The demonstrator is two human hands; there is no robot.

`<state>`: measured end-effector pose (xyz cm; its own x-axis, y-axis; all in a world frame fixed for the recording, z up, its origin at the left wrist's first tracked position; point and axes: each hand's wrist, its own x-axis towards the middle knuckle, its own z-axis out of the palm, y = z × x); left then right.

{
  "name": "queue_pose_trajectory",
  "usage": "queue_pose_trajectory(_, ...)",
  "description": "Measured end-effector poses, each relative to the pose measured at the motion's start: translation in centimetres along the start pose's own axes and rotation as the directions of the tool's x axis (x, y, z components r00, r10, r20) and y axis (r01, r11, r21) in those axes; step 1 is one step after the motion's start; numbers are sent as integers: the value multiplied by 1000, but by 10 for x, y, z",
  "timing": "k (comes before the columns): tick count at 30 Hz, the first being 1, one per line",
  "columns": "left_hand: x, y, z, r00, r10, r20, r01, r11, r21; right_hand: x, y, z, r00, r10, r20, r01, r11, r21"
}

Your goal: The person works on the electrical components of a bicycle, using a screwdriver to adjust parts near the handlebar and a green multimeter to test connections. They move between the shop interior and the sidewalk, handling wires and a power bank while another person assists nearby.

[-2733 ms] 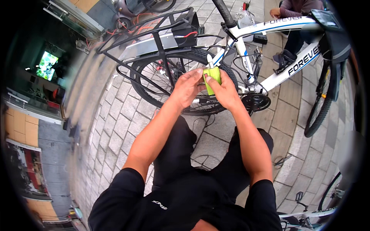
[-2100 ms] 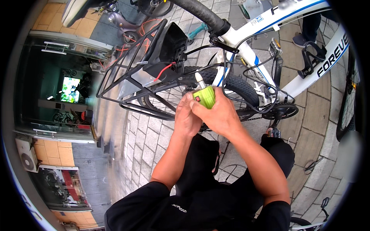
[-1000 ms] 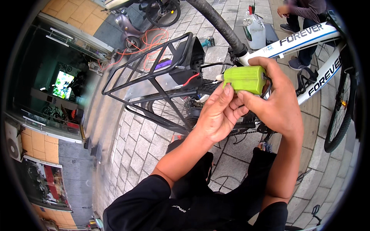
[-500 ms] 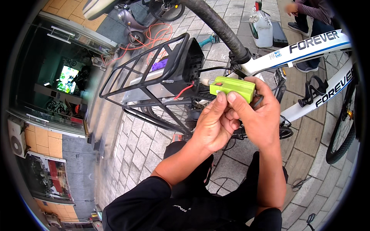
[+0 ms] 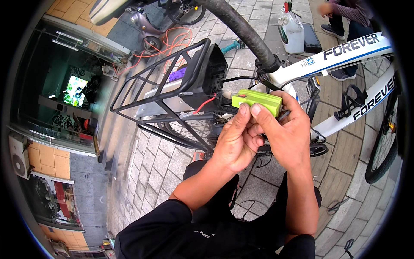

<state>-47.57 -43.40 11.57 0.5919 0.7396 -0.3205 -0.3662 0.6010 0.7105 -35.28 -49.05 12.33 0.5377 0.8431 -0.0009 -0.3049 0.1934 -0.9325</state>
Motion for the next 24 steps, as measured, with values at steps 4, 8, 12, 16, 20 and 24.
queue_pose_trajectory(4, -2, 0, 2, 1000, 15, -19, -15, 1000, 14, 0, 0, -1, 1000, 8, 18, -9, 999, 31)
queue_pose_trajectory(8, -2, 0, 3, 999, 17, -33, -16, 1000, 21, 2, -1, -2, 999, -1, 35, -1, 999, 42)
queue_pose_trajectory(12, -1, -1, -1, 999, 32, -26, -31, 999, 34, 1, -3, 0, 1000, 7, 26, -8, 999, 41)
queue_pose_trajectory(16, -3, 1, 5, 998, 25, -50, -24, 999, 32, 2, -4, 0, 999, 15, 36, -17, 998, 55)
queue_pose_trajectory(20, -3, 2, 3, 999, 14, -32, -13, 1000, 28, 2, -6, 2, 1000, 15, 22, -15, 999, 28)
queue_pose_trajectory(24, -3, 3, 7, 999, 12, -51, -11, 1000, 18, 1, -11, 3, 999, 28, 37, -29, 999, 22)
